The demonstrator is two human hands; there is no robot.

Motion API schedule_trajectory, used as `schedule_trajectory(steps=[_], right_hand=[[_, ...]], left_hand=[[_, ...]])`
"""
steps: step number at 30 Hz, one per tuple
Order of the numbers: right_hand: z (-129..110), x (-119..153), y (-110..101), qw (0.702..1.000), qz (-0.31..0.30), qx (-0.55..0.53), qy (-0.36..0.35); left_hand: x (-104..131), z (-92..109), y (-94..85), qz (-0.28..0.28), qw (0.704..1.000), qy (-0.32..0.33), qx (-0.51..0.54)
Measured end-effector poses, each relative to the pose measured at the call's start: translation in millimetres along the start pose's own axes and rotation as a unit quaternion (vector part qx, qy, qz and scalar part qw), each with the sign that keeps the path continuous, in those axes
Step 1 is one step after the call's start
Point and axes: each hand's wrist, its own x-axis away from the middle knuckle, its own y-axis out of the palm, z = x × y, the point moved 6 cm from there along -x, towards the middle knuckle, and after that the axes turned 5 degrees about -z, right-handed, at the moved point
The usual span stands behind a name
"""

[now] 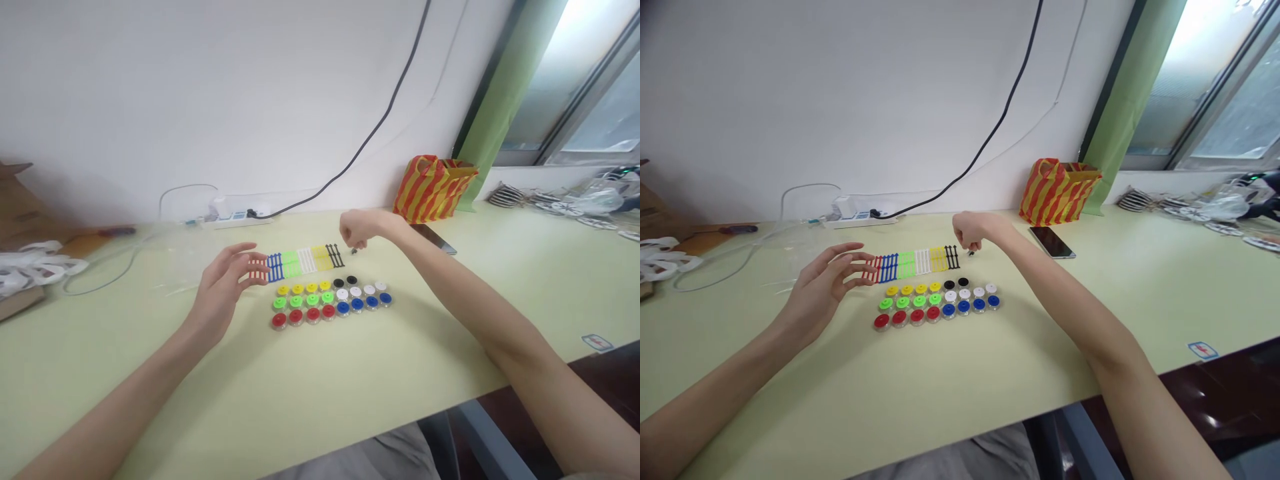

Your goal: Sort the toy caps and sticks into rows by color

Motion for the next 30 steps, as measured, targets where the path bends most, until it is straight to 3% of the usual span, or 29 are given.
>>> schedule_trajectory(steps=[2, 4, 9, 13, 16, 19, 22, 25, 27, 30], right_hand=[[15.5, -12.0, 13.5, 0.997, -0.064, 0.005, 0.033], [29.7, -16.9, 16.7, 0.995, -0.084, -0.001, 0.046], [64.7, -1.8, -9.4, 0.996, -0.006, -0.019, 0.082], [103.9, 26.9, -23.1, 0.982, 0.041, -0.035, 0.179], [137.3, 42.3, -13.6, 0.966, 0.022, -0.066, 0.248], [156.2, 45.6, 12.0, 0.961, -0.064, -0.116, 0.241], [155.1, 46.7, 32.1, 0.968, -0.091, -0.133, 0.19], [135.2, 49.1, 44.6, 0.987, -0.067, -0.108, 0.1], [116.3, 49.9, 48.5, 0.996, -0.011, -0.079, 0.036], [87.5, 48.9, 51.6, 0.991, 0.13, -0.008, -0.013]], left_hand=[[-0.9, 0.4, -1.0, 0.003, 1.0, 0.002, 0.004], [-1.7, 0.3, -1.6, 0.003, 1.0, 0.004, 0.004], [-2.8, -1.3, -1.2, -0.006, 1.0, 0.006, -0.004], [-3.1, -1.6, -1.7, -0.001, 1.0, 0.001, -0.018], [-3.3, -2.2, -0.7, -0.007, 1.0, 0.0, -0.028], [-2.9, -4.1, 2.4, -0.027, 0.999, -0.005, -0.036], [-1.5, -4.9, 5.1, -0.041, 0.998, -0.006, -0.048], [0.2, -3.1, 7.1, -0.048, 0.997, -0.001, -0.054], [0.9, -1.6, 7.9, -0.05, 0.997, 0.001, -0.057], [0.9, -0.2, 8.3, -0.05, 0.997, 0.002, -0.064]])
